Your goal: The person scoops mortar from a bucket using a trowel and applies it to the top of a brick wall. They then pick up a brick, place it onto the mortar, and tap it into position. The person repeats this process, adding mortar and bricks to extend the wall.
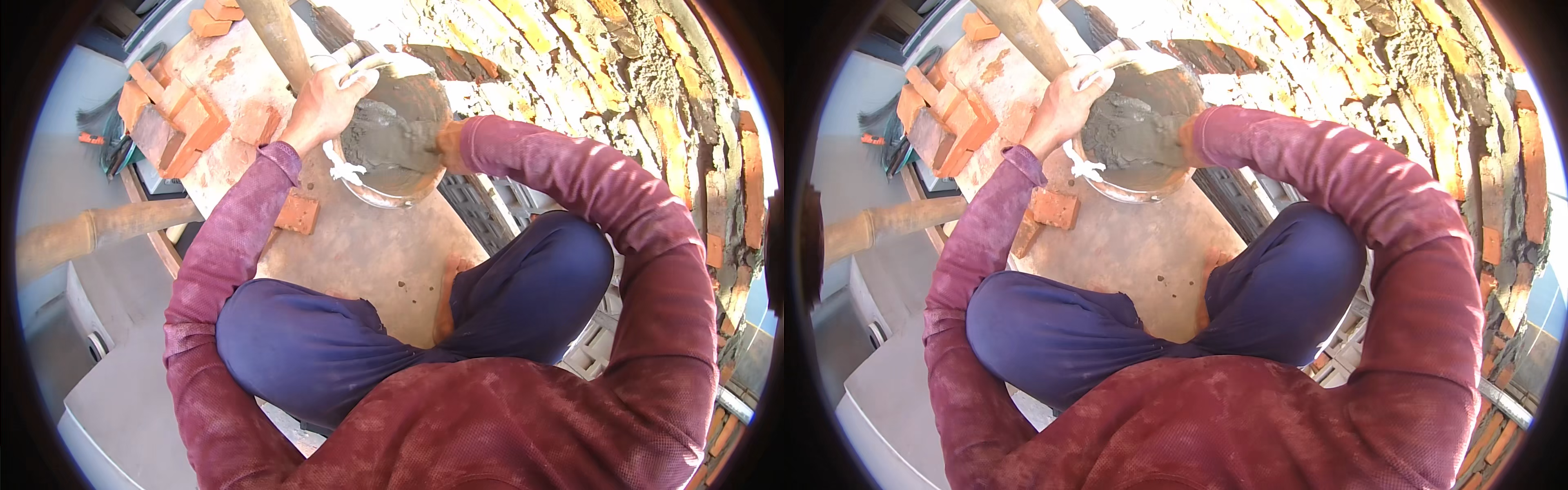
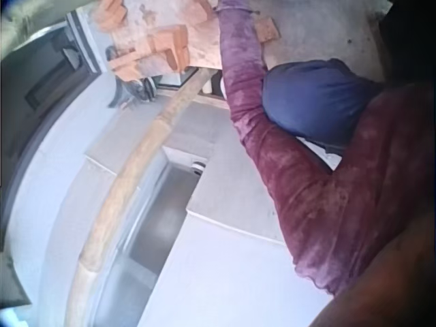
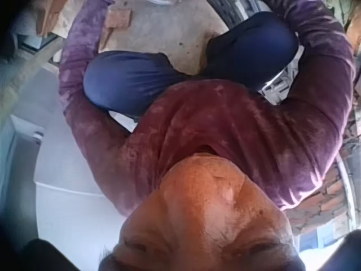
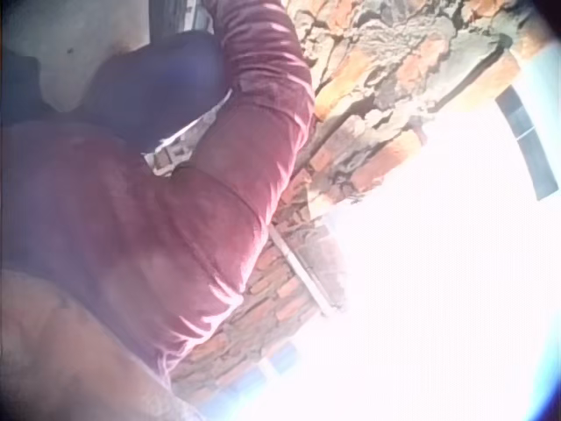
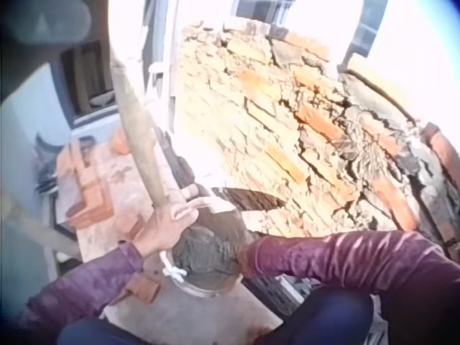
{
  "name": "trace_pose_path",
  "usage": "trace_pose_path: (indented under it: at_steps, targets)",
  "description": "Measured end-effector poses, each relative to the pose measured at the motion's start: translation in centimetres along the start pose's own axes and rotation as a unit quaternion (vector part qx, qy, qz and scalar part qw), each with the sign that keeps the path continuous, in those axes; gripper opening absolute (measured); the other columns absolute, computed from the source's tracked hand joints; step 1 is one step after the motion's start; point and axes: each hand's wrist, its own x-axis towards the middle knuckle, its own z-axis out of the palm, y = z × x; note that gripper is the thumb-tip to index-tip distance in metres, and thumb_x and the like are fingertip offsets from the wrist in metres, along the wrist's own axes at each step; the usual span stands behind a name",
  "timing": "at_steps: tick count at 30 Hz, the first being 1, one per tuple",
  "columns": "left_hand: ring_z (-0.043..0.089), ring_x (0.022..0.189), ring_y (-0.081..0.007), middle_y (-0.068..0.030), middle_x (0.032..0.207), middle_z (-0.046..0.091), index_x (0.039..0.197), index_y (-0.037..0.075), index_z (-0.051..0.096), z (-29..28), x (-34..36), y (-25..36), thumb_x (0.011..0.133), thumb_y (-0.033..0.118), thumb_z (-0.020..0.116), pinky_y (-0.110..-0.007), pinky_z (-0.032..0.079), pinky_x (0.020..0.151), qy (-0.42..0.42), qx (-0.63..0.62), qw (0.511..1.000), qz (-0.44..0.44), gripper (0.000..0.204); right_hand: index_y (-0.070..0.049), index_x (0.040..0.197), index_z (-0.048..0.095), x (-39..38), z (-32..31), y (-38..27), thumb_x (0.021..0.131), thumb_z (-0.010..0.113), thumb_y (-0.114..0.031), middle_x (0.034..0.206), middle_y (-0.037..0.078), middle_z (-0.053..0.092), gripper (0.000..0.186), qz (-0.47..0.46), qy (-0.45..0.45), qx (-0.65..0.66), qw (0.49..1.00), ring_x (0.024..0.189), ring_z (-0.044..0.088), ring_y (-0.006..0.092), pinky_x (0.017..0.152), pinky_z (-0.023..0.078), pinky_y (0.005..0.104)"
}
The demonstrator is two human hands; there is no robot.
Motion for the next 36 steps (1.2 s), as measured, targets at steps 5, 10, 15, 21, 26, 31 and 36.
trace_pose_path:
  at_steps: [5,10,15,21,26,31,36]
  targets:
    - [0.065,0.088,-0.0310,-0.0155,0.096,0.068,0.108,0.004,0.066,1.1,0.6,-0.6,0.088,0.036,0.063,-0.039,0.049,0.080,0.028,0.041,0.995,0.084,0.037,0.004,0.103,0.062,-4.8,-3.3,1.0,0.081,0.058,-0.008,0.091,0.021,0.069,0.025,0.040,0.006,-0.175,0.984,0.080,0.071,0.0317,0.067,0.057,0.0419]
    - [0.059,0.080,-0.0267,-0.0118,0.083,0.061,0.094,0.003,0.062,1.4,1.4,1.8,0.086,0.032,0.066,-0.038,0.046,0.074,-0.073,0.053,0.996,0.002,0.031,0.002,0.091,0.067,-1.9,-1.0,2.1,0.076,0.063,-0.003,0.082,0.017,0.069,0.016,0.022,0.077,-0.159,0.984,0.080,0.070,0.0315,0.066,0.057,0.0393]
    - [0.052,0.068,-0.0219,-0.0110,0.072,0.053,0.089,0.001,0.058,-2.2,0.6,7.0,0.083,0.031,0.070,-0.036,0.043,0.065,-0.119,0.009,0.993,0.023,0.033,0.002,0.093,0.067,-2.9,0.0,3.7,0.073,0.061,-0.007,0.083,0.022,0.067,0.022,-0.068,0.028,0.050,0.996,0.084,0.067,0.0395,0.073,0.055,0.0433]
    - [0.062,0.080,-0.0221,-0.0115,0.090,0.065,0.106,0.003,0.064,-10.0,-2.3,19.7,0.084,0.022,0.070,-0.035,0.048,0.073,-0.031,-0.084,0.995,0.045,0.030,0.003,0.092,0.063,-14.9,-3.8,1.2,0.073,0.059,-0.006,0.083,0.025,0.065,0.022,-0.189,0.128,0.294,0.928,0.087,0.065,0.0415,0.077,0.052,0.0460]
    - [0.055,0.088,-0.0125,-0.0064,0.101,0.062,0.116,-0.003,0.059,-15.7,-4.9,31.7,0.088,0.025,0.068,-0.028,0.044,0.079,-0.033,-0.201,0.979,-0.014,0.040,0.005,0.090,0.058,-29.1,-9.4,-1.6,0.074,0.058,-0.004,0.081,0.026,0.063,0.019,-0.172,0.172,0.441,0.864,0.086,0.063,0.0429,0.078,0.049,0.0468]
    - [0.042,0.078,-0.0073,0.0016,0.085,0.051,0.097,0.000,0.057,-20.5,-7.4,43.2,0.092,0.033,0.066,-0.024,0.037,0.069,0.002,-0.187,0.982,-0.025,0.035,0.001,0.082,0.054,-41.9,-14.0,-2.8,0.073,0.058,-0.006,0.066,0.017,0.056,0.012,-0.162,0.162,0.566,0.792,0.065,0.059,0.0333,0.064,0.046,0.0422]
    - [0.028,0.068,-0.0047,0.0078,0.074,0.031,0.079,0.009,0.042,-25.4,-9.0,52.5,0.097,0.030,0.060,-0.023,0.026,0.059,0.052,-0.205,0.975,-0.071,0.033,0.000,0.074,0.048,-53.9,-17.7,-1.7,0.070,0.058,-0.005,0.057,0.010,0.044,0.012,-0.160,0.198,0.617,0.744,0.055,0.047,0.0278,0.057,0.041,0.0410]
